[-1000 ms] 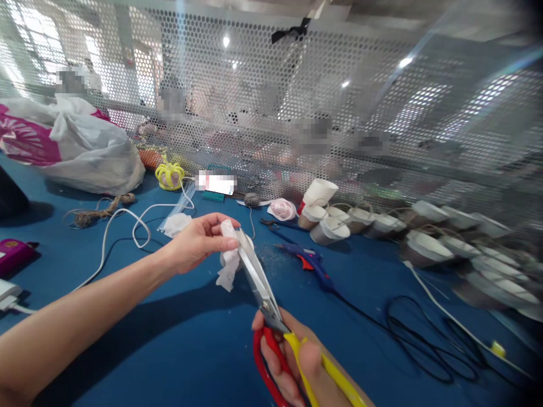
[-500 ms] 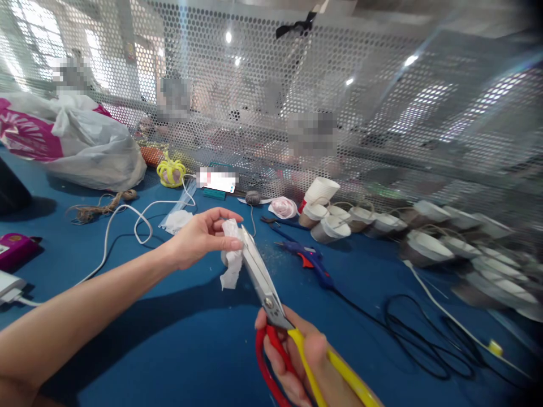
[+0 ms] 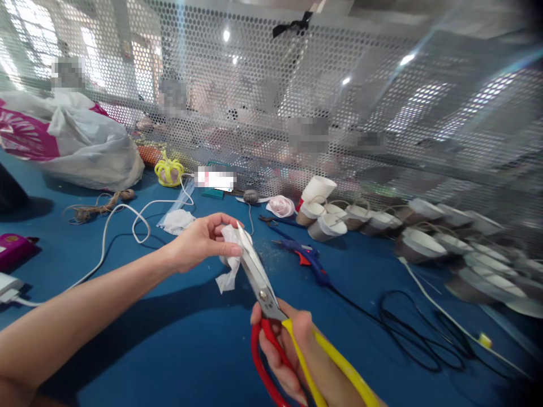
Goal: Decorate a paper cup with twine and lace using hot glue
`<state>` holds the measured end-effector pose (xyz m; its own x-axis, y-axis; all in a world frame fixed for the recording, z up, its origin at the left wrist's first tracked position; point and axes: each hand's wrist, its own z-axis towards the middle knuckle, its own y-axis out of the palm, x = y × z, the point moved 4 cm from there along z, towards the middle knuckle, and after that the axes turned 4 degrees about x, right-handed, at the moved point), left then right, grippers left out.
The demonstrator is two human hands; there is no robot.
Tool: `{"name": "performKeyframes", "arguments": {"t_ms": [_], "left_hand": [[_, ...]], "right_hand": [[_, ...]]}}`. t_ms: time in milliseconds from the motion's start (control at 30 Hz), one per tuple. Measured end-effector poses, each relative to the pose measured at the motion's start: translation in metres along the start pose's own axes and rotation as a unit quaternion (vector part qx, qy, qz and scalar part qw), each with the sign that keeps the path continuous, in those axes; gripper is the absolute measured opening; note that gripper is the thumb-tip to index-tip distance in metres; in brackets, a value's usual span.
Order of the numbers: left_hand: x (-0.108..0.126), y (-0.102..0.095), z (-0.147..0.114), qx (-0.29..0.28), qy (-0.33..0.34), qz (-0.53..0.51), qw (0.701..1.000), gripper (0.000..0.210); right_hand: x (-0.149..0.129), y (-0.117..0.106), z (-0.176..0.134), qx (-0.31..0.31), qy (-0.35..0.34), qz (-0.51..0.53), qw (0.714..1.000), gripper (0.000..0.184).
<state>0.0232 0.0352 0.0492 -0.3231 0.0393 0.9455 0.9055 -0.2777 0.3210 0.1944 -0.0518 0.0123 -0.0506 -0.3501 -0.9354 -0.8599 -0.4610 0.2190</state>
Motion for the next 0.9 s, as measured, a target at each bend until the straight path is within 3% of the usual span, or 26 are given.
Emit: {"name": "performKeyframes", "arguments": {"t_ms": [233,600,900], "left_hand": [[-0.003,0.002,0.0,-0.017,-0.003,0.004,1.0,0.044],[-0.007,0.004,-0.001,-0.048,-0.013,0.012,0.999,0.046],[-0.013,0.005,0.0,-0.058,-0.024,0.023,0.998,0.046]], "right_hand": [[0.001,0.0,-0.001,0.041,0.011,-0.007,0.999,0.053],[-0.003,0.002,0.005,0.024,0.021,0.007,0.999,0.07],[0.0,-0.002,0.002,0.065,0.039,-0.023,0.997,0.06]]}}
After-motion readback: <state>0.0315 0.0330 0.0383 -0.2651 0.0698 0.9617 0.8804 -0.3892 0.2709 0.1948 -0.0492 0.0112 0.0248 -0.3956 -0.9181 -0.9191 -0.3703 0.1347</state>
